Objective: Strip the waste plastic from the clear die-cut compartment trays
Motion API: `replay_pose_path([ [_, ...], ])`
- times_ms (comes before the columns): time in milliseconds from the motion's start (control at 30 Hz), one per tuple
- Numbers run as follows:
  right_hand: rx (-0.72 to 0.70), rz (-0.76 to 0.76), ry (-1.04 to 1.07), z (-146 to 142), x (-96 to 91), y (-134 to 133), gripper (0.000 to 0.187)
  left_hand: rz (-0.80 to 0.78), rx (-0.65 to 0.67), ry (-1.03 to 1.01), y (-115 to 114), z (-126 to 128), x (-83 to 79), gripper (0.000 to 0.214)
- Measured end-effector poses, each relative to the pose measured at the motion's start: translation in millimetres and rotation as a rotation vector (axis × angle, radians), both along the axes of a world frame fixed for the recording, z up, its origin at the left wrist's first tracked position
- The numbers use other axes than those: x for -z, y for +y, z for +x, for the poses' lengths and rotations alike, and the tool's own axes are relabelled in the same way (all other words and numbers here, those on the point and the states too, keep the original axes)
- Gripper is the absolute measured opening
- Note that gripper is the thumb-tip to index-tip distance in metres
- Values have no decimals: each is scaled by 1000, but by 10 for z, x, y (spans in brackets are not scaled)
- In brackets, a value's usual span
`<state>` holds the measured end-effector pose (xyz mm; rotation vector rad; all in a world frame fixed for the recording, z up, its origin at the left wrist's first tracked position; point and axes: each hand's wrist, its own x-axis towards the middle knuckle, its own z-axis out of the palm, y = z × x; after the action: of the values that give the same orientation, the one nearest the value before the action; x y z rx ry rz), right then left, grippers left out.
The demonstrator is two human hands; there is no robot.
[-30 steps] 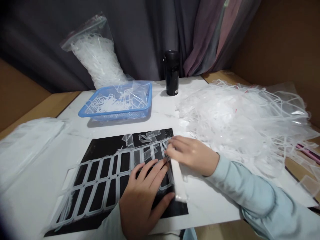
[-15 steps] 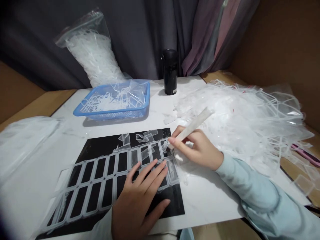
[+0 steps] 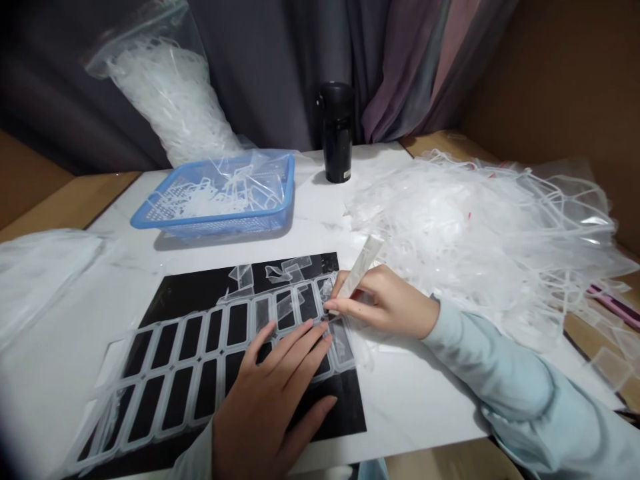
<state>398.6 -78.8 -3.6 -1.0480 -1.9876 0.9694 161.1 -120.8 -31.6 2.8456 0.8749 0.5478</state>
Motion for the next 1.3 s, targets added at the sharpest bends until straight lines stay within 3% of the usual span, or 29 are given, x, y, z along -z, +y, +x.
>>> replay_pose_path([
  [733,-78,12,-85,17,-23,3,22,13,-16,-51,-2,35,-3,44],
  [1067,-97,-105,-31,5,-63,14,21,4,-33,-19,6,59,-119,42],
  [1300,-86,-215,3,-21,-67,17,29,-59,-86,-136,-31,91,-48,34],
])
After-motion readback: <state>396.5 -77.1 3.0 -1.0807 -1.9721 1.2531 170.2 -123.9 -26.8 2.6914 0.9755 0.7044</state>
